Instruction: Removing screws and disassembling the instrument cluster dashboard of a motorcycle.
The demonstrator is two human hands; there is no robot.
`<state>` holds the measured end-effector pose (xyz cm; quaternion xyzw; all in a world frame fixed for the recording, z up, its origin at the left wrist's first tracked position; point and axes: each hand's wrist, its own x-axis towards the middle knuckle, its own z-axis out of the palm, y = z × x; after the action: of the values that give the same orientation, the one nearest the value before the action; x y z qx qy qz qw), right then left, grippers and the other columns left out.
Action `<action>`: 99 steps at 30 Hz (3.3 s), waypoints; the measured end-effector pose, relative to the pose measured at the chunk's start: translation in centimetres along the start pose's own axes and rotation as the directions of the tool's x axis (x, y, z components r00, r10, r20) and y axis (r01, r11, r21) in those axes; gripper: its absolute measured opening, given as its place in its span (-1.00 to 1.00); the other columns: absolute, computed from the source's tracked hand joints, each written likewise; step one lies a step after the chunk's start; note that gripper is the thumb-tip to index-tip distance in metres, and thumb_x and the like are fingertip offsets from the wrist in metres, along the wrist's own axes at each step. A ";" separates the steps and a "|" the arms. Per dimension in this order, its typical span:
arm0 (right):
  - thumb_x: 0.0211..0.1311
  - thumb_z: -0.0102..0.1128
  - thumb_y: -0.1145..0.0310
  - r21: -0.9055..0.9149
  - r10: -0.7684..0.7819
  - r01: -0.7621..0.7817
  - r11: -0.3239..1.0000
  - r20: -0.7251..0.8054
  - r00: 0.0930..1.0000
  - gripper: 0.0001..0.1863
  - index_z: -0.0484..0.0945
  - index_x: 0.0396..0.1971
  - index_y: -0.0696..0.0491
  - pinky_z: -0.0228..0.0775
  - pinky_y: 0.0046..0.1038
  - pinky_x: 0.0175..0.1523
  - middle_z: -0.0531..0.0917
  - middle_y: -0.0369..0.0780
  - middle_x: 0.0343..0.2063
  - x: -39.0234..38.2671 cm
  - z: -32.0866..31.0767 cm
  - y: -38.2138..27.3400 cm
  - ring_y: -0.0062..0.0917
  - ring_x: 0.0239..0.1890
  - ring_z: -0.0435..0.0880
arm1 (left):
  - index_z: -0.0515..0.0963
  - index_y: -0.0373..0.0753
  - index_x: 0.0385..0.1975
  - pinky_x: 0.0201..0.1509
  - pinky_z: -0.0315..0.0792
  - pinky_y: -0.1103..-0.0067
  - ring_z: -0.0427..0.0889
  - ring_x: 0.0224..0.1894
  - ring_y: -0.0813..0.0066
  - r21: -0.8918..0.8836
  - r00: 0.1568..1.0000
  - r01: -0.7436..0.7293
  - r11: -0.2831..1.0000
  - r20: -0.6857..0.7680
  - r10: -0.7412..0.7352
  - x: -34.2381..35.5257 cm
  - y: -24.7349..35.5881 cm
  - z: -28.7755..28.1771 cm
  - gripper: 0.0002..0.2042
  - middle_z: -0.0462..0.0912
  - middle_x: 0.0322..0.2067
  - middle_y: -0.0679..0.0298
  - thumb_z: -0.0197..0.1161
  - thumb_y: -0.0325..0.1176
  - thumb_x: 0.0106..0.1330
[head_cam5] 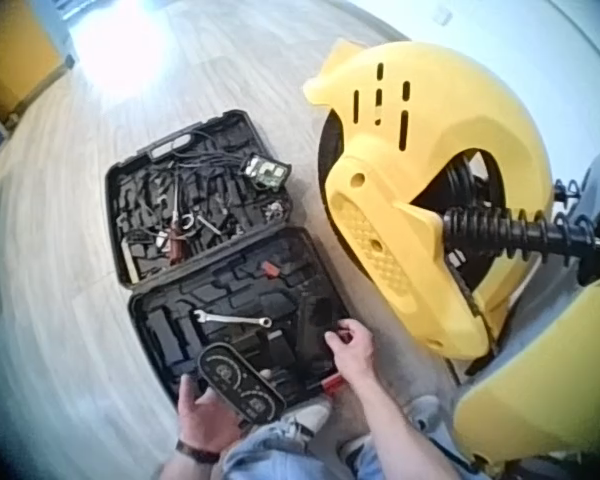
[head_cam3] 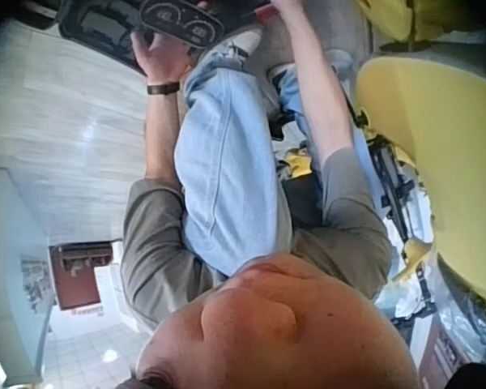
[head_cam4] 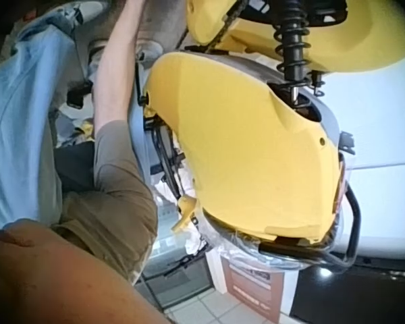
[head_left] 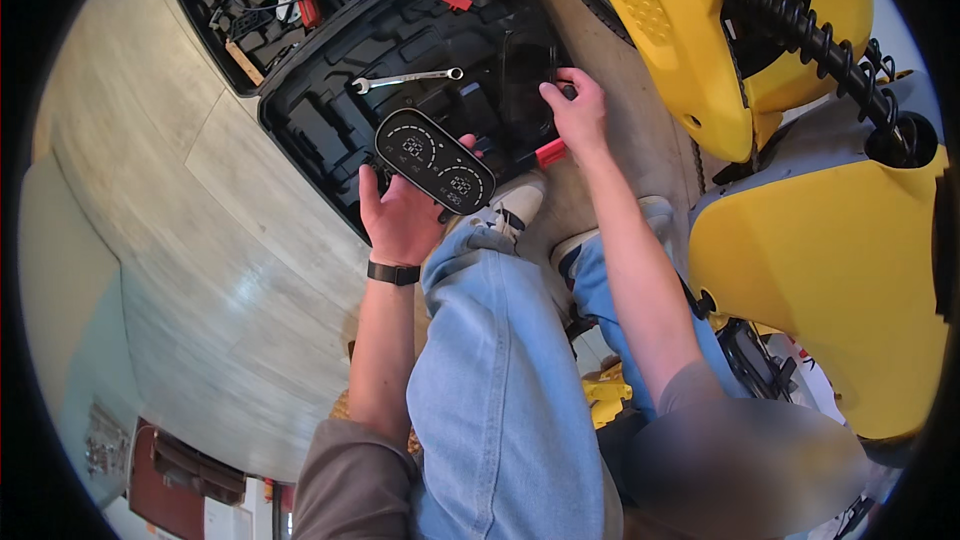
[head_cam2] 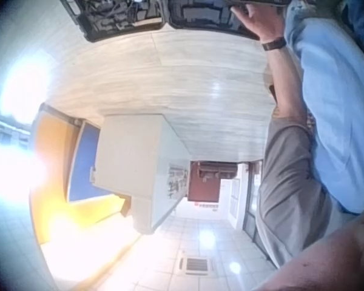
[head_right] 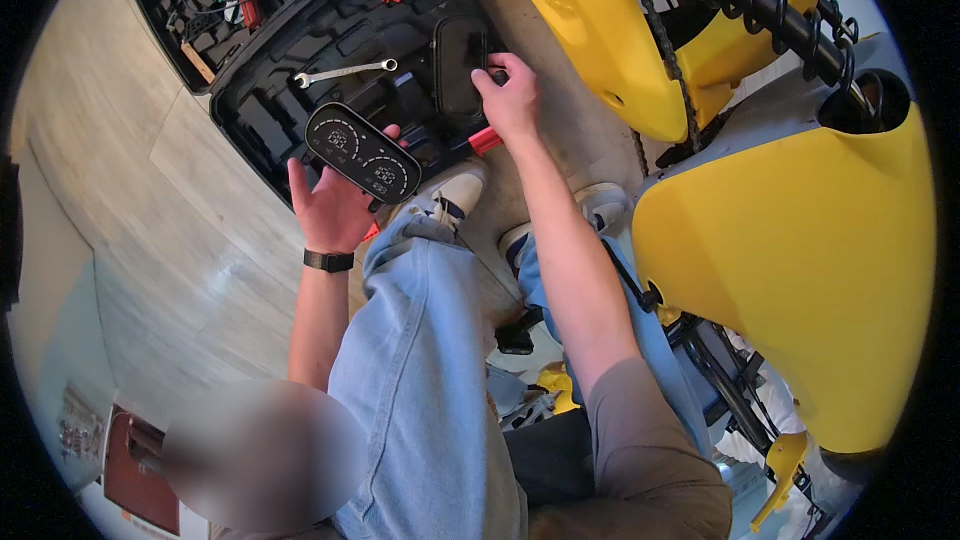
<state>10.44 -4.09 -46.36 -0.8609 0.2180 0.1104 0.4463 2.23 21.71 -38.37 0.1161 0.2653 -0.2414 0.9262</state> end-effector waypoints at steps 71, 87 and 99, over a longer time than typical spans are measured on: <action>-0.17 0.66 0.06 -0.251 -0.619 0.631 0.734 -0.628 0.471 -0.17 0.50 0.13 0.09 0.53 -0.23 0.08 0.65 -0.08 -0.07 -31.6 -32.0 -27.5 -0.16 -0.01 0.66 | 0.21 -0.20 0.47 0.52 0.14 0.24 0.34 0.40 0.10 0.184 0.905 -0.108 0.977 0.426 0.020 -15.4 -10.6 37.6 -0.11 0.36 0.39 0.06 -0.35 0.42 0.37; -0.22 0.63 0.05 -0.460 -0.586 0.376 0.804 -0.503 0.636 -0.21 0.58 0.12 -0.03 0.62 -0.27 0.00 0.66 -0.24 -0.02 -31.7 -32.7 -27.7 -0.30 -0.01 0.66 | 0.37 -0.19 0.34 0.42 0.34 0.31 0.50 0.30 0.27 0.511 0.889 -0.273 0.815 0.458 0.010 -13.4 -13.0 36.4 -0.46 0.53 0.25 0.17 0.01 0.02 0.52; 0.14 0.44 0.20 0.020 -0.484 0.633 0.774 -0.626 0.612 -0.54 0.60 -0.01 0.13 0.51 -0.36 0.05 0.71 -0.13 -0.15 -29.2 -34.1 -26.1 -0.34 -0.13 0.70 | 0.42 -0.28 0.25 0.32 0.43 0.31 0.58 0.20 0.26 0.364 0.946 -0.185 0.913 0.319 0.064 -14.8 -9.8 38.6 -0.56 0.61 0.16 0.16 0.04 -0.13 0.53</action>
<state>-3.04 -10.60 3.38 -0.8146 0.0751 -0.3344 0.4680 3.04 5.80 1.00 0.2765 0.0602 -0.2438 0.9276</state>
